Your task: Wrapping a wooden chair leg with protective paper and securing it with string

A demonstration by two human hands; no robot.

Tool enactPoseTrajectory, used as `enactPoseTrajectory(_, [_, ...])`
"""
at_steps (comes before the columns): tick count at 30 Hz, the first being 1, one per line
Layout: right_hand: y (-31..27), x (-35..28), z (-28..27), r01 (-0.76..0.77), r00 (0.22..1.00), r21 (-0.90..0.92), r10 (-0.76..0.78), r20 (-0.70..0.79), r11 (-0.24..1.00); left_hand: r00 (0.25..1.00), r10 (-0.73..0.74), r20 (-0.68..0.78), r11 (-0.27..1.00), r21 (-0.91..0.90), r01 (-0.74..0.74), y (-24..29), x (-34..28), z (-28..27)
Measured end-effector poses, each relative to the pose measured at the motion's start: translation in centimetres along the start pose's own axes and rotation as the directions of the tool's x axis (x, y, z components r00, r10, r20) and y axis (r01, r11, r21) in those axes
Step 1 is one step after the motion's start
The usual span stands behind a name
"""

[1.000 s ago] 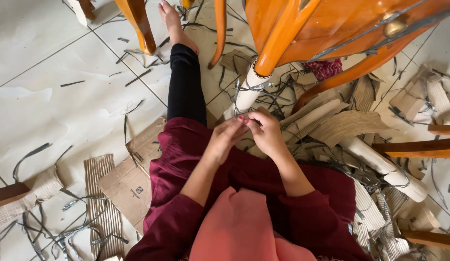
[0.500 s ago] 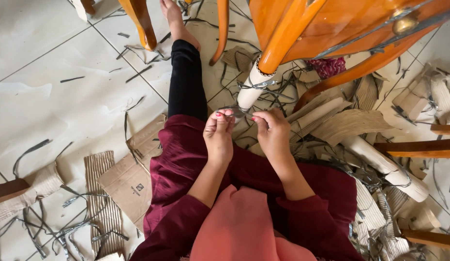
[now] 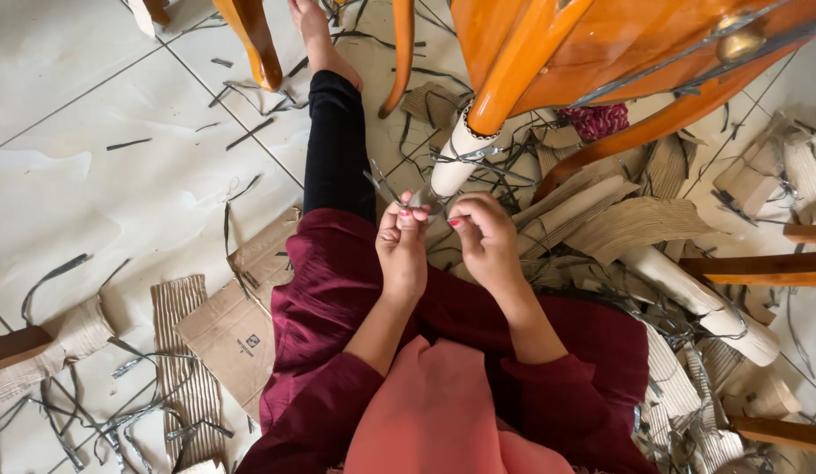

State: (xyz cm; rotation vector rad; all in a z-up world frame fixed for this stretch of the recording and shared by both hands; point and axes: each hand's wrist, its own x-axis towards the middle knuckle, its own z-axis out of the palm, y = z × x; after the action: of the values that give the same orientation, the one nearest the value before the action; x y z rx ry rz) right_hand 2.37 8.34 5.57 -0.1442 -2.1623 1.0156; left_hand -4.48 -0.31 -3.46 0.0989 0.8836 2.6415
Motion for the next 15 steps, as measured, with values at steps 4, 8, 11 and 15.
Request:
enactPoseTrajectory(4, [-3.3, 1.8, -0.2, 0.117, 0.991, -0.037, -0.114, 0.063, 0.992, 0.998, -0.053, -0.029, 0.997, -0.051, 0.052, -1.8, 1.9, -0.8])
enactPoseTrajectory(8, [-1.8, 1.2, -0.4, 0.024, 0.984, 0.130, -0.047, 0.173, 0.991, 0.995, -0.094, -0.039, 0.990, -0.111, 0.089, -0.5, 2.6, 1.2])
enactPoseTrajectory(11, [-1.7, 1.2, -1.4, 0.114, 0.958, -0.058, -0.094, 0.271, 0.992, 0.994, -0.112, -0.014, 0.989, -0.102, 0.110, 0.3, 3.0, 2.2])
enactPoseTrajectory(15, [-2.1, 2.3, -3.2, 0.216, 0.894, -0.274, -0.077, 0.442, 0.937, 0.995, -0.102, -0.007, 0.977, -0.189, 0.099, 0.7, 4.3, 2.3])
